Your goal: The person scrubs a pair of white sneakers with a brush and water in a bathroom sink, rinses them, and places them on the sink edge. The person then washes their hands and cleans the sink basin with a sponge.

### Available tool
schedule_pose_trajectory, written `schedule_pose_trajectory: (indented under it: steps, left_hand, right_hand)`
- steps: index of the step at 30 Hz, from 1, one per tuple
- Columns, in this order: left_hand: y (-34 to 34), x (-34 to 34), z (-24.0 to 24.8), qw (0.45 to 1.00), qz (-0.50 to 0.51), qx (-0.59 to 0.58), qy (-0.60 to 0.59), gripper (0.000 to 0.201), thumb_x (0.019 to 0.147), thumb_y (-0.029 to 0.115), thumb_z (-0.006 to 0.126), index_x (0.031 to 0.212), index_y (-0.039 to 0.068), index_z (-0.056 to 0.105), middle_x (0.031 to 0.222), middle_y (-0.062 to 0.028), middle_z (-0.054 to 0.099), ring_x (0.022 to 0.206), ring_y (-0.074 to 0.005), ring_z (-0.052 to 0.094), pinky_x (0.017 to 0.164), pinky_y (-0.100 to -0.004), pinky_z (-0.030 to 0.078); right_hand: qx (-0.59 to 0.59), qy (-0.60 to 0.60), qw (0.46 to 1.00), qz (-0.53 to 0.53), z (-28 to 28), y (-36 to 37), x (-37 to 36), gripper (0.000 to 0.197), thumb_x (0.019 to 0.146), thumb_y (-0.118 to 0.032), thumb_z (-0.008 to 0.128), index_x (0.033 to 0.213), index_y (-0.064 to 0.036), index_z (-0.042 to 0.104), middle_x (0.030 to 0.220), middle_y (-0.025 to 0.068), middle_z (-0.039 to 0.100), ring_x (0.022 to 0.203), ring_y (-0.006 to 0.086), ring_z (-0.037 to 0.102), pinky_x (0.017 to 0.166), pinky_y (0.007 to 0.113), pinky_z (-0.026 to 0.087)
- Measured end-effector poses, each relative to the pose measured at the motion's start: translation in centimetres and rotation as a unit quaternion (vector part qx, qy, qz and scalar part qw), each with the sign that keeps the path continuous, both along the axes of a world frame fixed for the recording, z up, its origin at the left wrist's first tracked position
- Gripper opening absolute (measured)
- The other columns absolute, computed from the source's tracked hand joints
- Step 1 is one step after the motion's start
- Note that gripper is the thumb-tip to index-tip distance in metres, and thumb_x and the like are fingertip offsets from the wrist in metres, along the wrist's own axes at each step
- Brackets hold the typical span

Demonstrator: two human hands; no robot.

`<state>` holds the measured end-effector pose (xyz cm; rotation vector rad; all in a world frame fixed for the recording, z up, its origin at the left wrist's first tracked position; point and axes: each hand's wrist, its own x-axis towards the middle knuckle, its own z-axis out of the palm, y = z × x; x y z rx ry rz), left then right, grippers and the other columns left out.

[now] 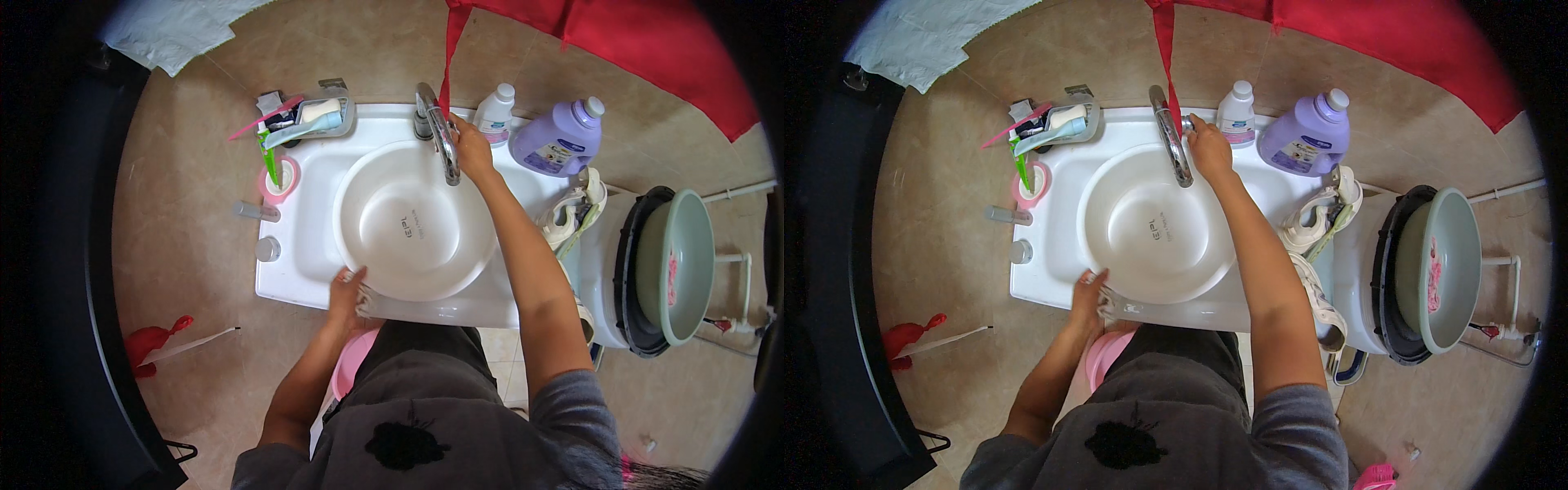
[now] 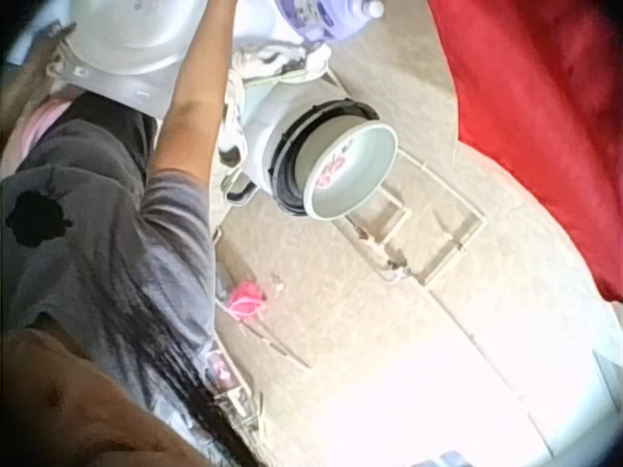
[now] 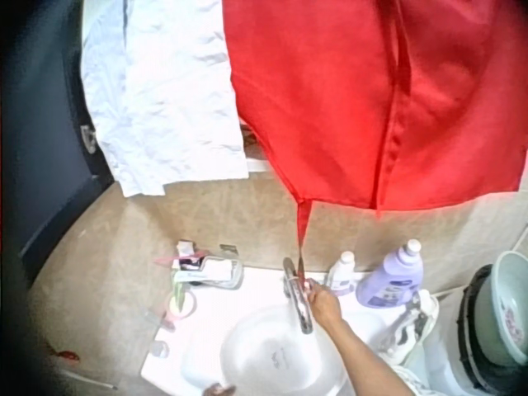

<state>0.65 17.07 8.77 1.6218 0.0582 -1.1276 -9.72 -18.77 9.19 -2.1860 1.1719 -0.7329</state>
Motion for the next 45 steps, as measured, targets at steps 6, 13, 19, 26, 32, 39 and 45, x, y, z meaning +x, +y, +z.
schedule_pose_trajectory:
  steps: [6, 13, 19, 26, 32, 39, 45]
  left_hand:
    - [-1.0, 9.7, 4.1, 0.996, -0.034, 0.076, -0.025, 0.028, 0.080, 0.032, 0.071, 0.100, 0.015, 0.064, 0.081, 0.0029, 0.063, 0.065, -0.0063, 0.055, 0.047, -0.0229, 0.036]
    - [-3.1, 13.0, 5.4, 0.993, -0.102, 0.053, 0.009, 0.026, 0.078, 0.025, 0.071, 0.094, 0.006, 0.062, 0.071, -0.0012, 0.061, 0.047, -0.0093, 0.052, 0.034, -0.0217, 0.032]
    - [-3.8, 13.9, 5.1, 0.993, -0.113, 0.027, 0.021, 0.025, 0.078, 0.024, 0.070, 0.093, 0.005, 0.062, 0.071, -0.0021, 0.062, 0.044, -0.0097, 0.053, 0.031, -0.0217, 0.033]
    - [-0.3, 18.8, 6.9, 0.995, -0.084, 0.049, -0.023, 0.035, 0.077, 0.026, 0.069, 0.101, 0.002, 0.061, 0.074, -0.0053, 0.065, 0.045, -0.0115, 0.057, 0.031, -0.0218, 0.037]
    - [0.9, 20.2, 9.1, 0.993, -0.091, 0.047, -0.062, 0.036, 0.078, 0.027, 0.068, 0.102, 0.001, 0.060, 0.074, -0.0057, 0.064, 0.045, -0.0120, 0.056, 0.031, -0.0224, 0.039]
    - [-1.3, 18.2, 10.2, 0.986, -0.089, 0.066, -0.123, 0.031, 0.079, 0.024, 0.068, 0.098, 0.002, 0.060, 0.071, -0.0040, 0.063, 0.044, -0.0105, 0.054, 0.031, -0.0223, 0.038]
    - [-4.4, 16.9, 10.7, 0.976, -0.132, 0.090, -0.149, 0.037, 0.076, 0.022, 0.074, 0.104, 0.000, 0.063, 0.077, -0.0058, 0.067, 0.050, -0.0108, 0.058, 0.037, -0.0222, 0.040]
  right_hand:
    - [-0.057, 0.062, 0.996, -0.006, -0.7, -1.5, 1.3, 0.026, 0.089, -0.015, 0.056, 0.113, -0.0085, 0.064, 0.089, 0.0236, 0.066, 0.082, 0.0412, 0.064, 0.074, 0.049, 0.050]
    - [0.002, 0.037, 0.998, -0.056, -1.5, -1.7, 1.3, 0.022, 0.088, -0.010, 0.059, 0.108, -0.0049, 0.064, 0.091, 0.0225, 0.068, 0.086, 0.0398, 0.066, 0.077, 0.047, 0.052]
    - [0.079, 0.000, 0.995, -0.065, -1.3, -0.7, -0.3, 0.029, 0.088, -0.018, 0.062, 0.115, -0.0069, 0.061, 0.088, 0.0206, 0.068, 0.084, 0.0394, 0.066, 0.076, 0.047, 0.051]
    - [0.165, -0.135, 0.970, -0.120, -7.4, 4.2, -5.3, 0.028, 0.091, -0.022, 0.057, 0.115, -0.0084, 0.060, 0.084, 0.0177, 0.069, 0.081, 0.0375, 0.066, 0.075, 0.046, 0.051]
    - [0.182, 0.168, 0.969, 0.013, -13.0, 8.8, -5.0, 0.056, 0.085, -0.023, 0.063, 0.138, -0.0187, 0.044, 0.137, 0.0120, 0.050, 0.124, 0.0287, 0.049, 0.096, 0.045, 0.046]
    - [0.097, 0.398, 0.894, 0.182, -15.3, 12.6, -3.7, 0.074, 0.086, -0.024, 0.063, 0.151, -0.0216, 0.026, 0.158, 0.0043, 0.014, 0.146, 0.0288, 0.017, 0.106, 0.070, 0.022]
    - [0.035, 0.400, 0.910, 0.101, -18.2, 12.5, -4.4, 0.028, 0.098, -0.028, 0.043, 0.114, -0.0110, 0.059, 0.108, 0.0097, 0.068, 0.107, 0.0299, 0.062, 0.096, 0.050, 0.041]
